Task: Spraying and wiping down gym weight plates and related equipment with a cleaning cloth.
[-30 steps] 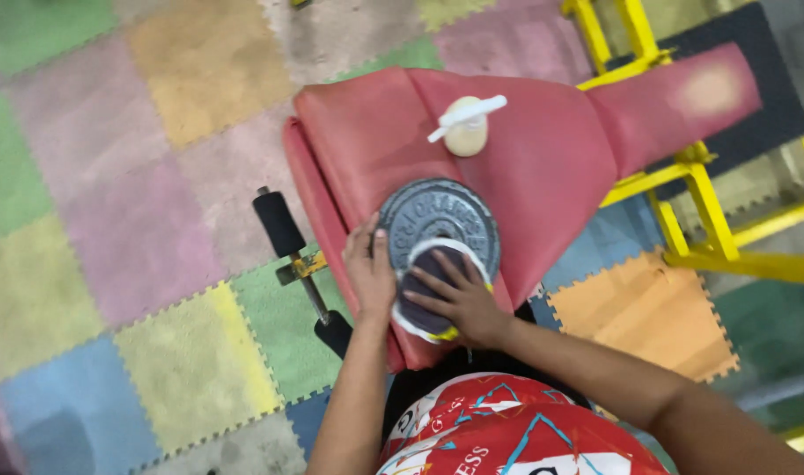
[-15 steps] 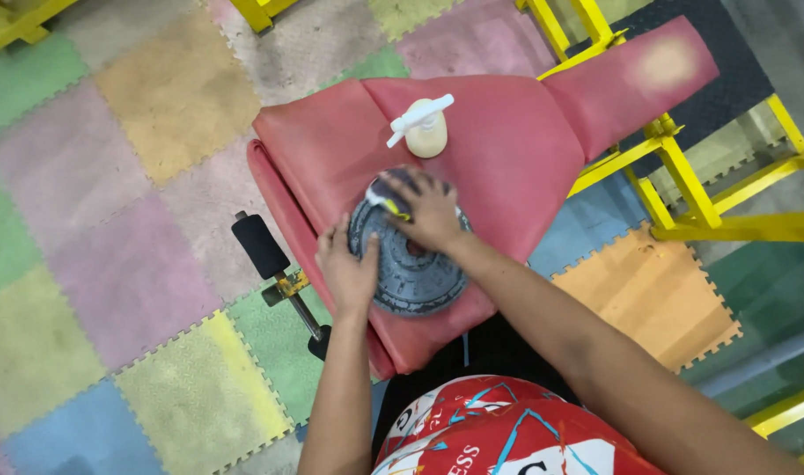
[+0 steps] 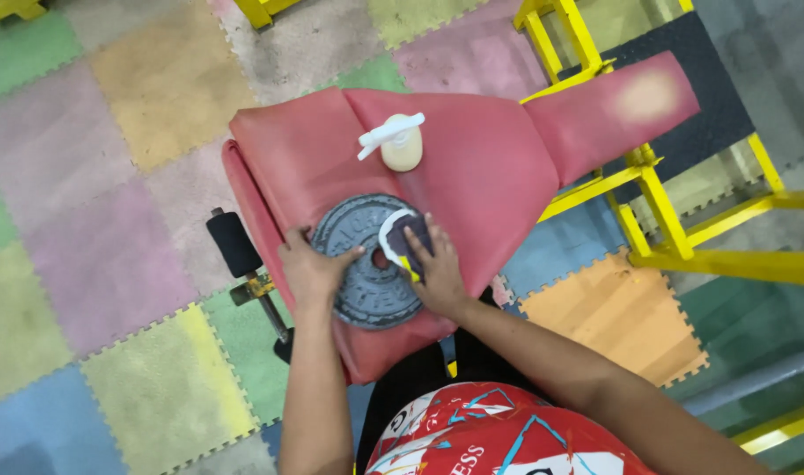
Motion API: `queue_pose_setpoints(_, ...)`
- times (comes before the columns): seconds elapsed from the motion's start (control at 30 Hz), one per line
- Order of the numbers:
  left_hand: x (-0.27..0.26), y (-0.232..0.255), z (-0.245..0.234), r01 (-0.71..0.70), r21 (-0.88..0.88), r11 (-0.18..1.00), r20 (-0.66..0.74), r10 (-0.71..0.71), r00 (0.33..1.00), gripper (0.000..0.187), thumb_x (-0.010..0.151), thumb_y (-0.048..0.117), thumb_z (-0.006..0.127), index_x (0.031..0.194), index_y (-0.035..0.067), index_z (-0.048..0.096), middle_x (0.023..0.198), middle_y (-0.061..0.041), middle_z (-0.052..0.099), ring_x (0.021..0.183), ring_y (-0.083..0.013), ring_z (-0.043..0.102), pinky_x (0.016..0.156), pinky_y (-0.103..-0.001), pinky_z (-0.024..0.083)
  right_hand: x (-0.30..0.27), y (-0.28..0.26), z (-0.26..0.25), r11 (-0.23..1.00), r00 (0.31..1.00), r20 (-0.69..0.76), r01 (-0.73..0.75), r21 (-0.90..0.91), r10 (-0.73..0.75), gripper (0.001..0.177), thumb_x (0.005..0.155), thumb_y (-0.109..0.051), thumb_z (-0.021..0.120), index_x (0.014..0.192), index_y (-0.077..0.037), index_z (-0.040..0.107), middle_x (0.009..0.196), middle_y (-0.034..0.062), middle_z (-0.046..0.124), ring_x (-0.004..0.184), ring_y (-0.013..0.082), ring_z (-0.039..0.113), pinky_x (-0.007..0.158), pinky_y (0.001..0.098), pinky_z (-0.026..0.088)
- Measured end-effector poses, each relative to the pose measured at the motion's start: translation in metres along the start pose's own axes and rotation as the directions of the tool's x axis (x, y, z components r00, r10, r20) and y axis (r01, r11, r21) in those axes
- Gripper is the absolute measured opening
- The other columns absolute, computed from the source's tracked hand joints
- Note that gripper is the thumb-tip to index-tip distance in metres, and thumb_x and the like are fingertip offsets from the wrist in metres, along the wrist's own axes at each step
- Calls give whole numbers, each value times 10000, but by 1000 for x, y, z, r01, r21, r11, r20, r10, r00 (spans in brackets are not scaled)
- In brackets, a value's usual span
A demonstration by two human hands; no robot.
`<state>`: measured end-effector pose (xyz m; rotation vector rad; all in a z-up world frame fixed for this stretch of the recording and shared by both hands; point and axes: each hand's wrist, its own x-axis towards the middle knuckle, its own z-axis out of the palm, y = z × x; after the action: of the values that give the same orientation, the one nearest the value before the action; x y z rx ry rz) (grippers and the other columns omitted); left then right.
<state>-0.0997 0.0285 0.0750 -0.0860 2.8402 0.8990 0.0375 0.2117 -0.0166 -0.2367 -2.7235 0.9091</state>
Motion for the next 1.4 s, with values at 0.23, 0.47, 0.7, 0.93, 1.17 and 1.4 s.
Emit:
queue_pose_setpoints(0.23,9,8,4,122,88,989,102,-131,986,867,455,435,1028,1115,-16,689,1009,-230,739,940,-360,724,847,-448,573,-2,22,-2,987,983,185,-13,161,-17,803,961,-401,662,1636,-198,276,1692,285,57,1516,548,157,1211,628,180)
queue_pose_setpoints(0.47,-11,31,8,44,96,994,-10,-44,999,727,475,394,1020,1023,4,745,961,-192,757,904,-355,730,796,-463,564,-2,63,-5,838,941,333,-135,529,-58,715,1027,-260,605,1643,-139,261,1732,225,4,1584,439,25,1239,578,94)
queue_pose_setpoints(0.7,-44,94,-6,191,219,957,-37,-188,982,701,511,405,1012,1018,29,709,1041,-195,703,953,-389,685,799,-500,536,17,108,-4,-355,646,743,-662,660,178,459,1058,-317,575,1398,-9,554,1334,123,641,1210,241,608,1082,410,468)
queue_pose_setpoints(0.93,-73,144,1,9,248,969,-83,12,997,616,571,303,973,1033,24,675,1076,-190,652,973,-407,654,818,-492,535,52,169,-23,-353,679,704,-619,702,208,488,1064,-416,645,1340,-16,595,1081,81,689,911,194,652,795,348,531)
queue_pose_setpoints(1.17,-97,190,20,-225,234,946,-16,235,972,471,598,167,909,986,67,662,1029,-142,616,959,-373,641,786,-476,537,112,138,-115,346,743,631,-665,662,221,535,1008,-437,618,1370,-44,592,1182,1,677,1037,88,615,912,277,509)
queue_pose_setpoints(1.4,-113,199,52,-420,234,877,61,418,906,189,768,103,728,941,61,663,993,-113,613,926,-320,637,754,-448,540,121,101,-178,693,807,505,-175,699,-306,563,1062,-419,603,1460,-24,545,1319,118,591,1215,255,522,1024,433,407)
